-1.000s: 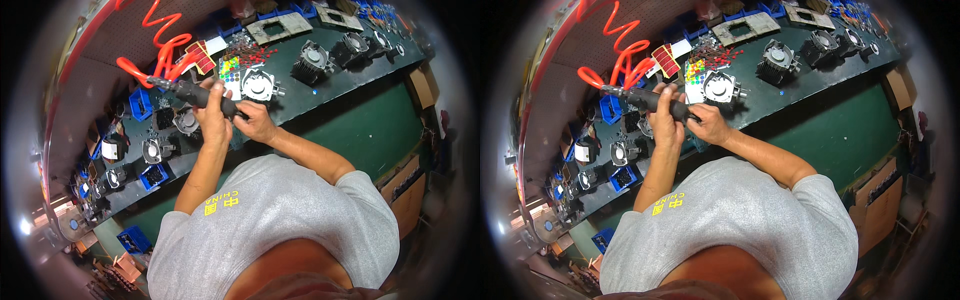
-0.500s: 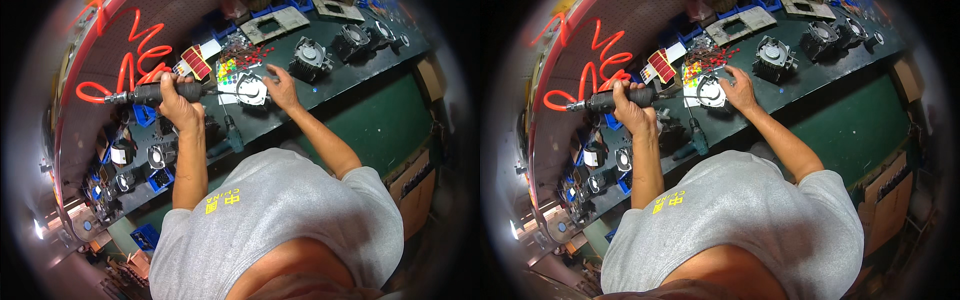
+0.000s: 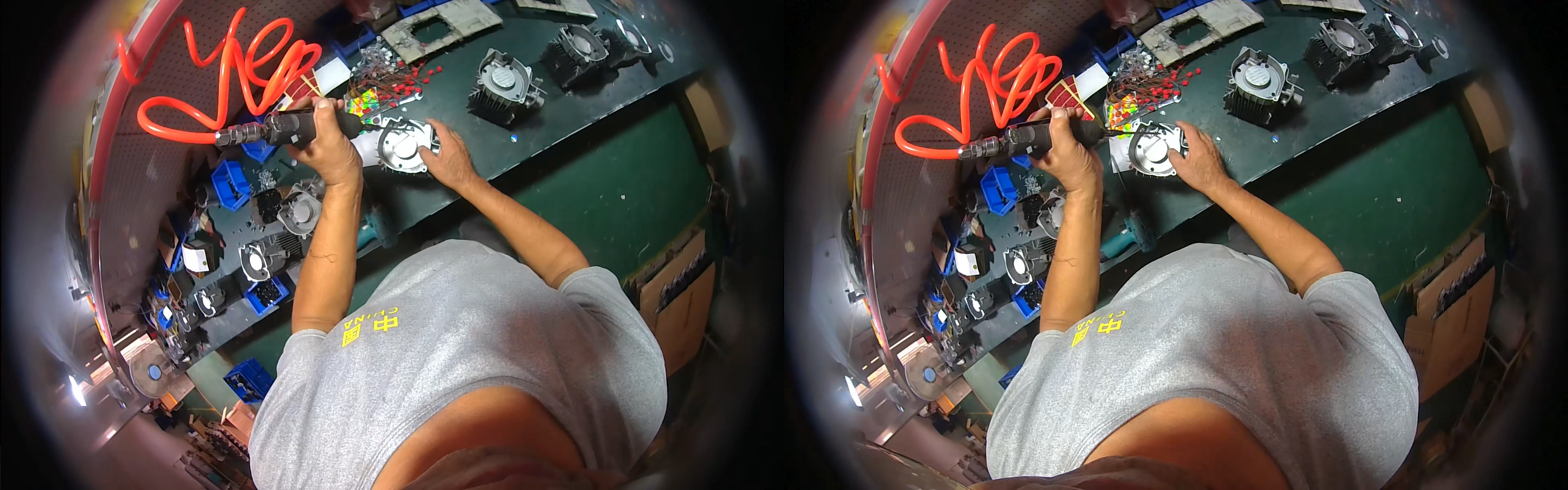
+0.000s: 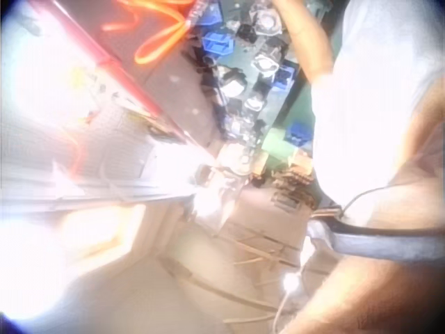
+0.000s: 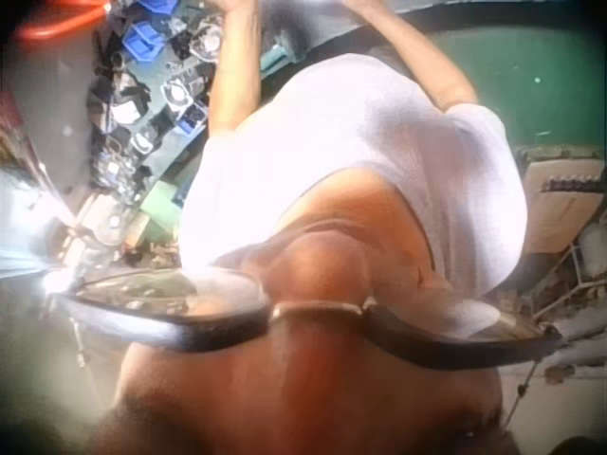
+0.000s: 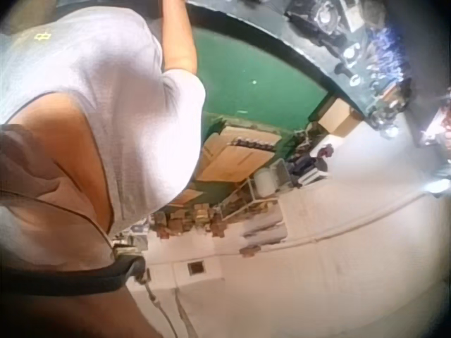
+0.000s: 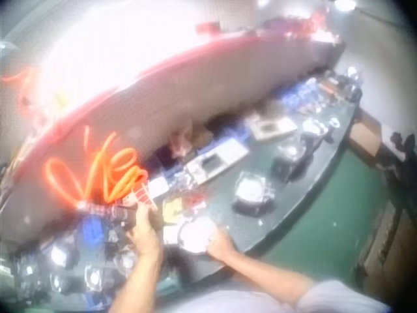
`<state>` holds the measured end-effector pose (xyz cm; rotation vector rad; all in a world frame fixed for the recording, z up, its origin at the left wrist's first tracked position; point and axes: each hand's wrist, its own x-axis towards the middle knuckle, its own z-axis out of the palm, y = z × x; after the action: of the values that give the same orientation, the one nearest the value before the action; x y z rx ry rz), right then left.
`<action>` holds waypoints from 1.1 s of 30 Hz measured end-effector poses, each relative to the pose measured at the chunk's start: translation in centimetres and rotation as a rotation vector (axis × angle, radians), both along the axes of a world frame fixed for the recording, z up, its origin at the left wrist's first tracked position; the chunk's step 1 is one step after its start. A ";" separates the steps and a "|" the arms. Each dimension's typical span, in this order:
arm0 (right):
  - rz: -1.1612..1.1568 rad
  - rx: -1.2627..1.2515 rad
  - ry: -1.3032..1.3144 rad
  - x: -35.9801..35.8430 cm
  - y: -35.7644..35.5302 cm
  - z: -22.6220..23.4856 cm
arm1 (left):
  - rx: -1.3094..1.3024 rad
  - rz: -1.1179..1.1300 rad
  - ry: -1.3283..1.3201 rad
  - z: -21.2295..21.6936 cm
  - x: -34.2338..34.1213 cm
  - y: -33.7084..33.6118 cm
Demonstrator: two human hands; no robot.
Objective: The person assembles metal housings on a workbench. They use a pneumatic tool to clean or deburr the interior of a housing, then switch to a cordless drill to fasten screws into the housing. The person handles multiple housings and small parts, placing them on the bench and into bins.
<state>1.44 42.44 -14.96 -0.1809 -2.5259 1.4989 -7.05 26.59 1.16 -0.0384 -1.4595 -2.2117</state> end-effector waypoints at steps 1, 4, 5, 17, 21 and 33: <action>-0.010 0.005 0.014 0.0 0.0 -0.3 | 0.001 0.000 -0.009 -0.2 0.0 0.2; -0.018 0.024 0.012 0.0 0.0 -0.2 | 0.006 -0.001 -0.013 -0.4 -0.1 0.6; -0.014 0.015 -0.005 0.0 -0.1 0.0 | 0.011 -0.004 0.000 -0.8 -0.4 0.6; -0.020 -0.004 -0.017 0.0 -0.1 0.1 | -0.002 -0.024 -0.008 -2.0 -0.6 0.7; -0.007 -0.015 -0.050 0.1 -0.1 0.7 | -0.022 0.007 -0.002 -2.3 -1.1 0.7; 0.038 0.019 0.028 -0.1 0.3 0.2 | -0.420 -0.516 -0.022 0.8 -1.9 1.6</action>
<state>1.30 42.76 -14.78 -0.1093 -2.5345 1.4804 -8.94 28.23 1.94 -0.5907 -2.0861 -2.2286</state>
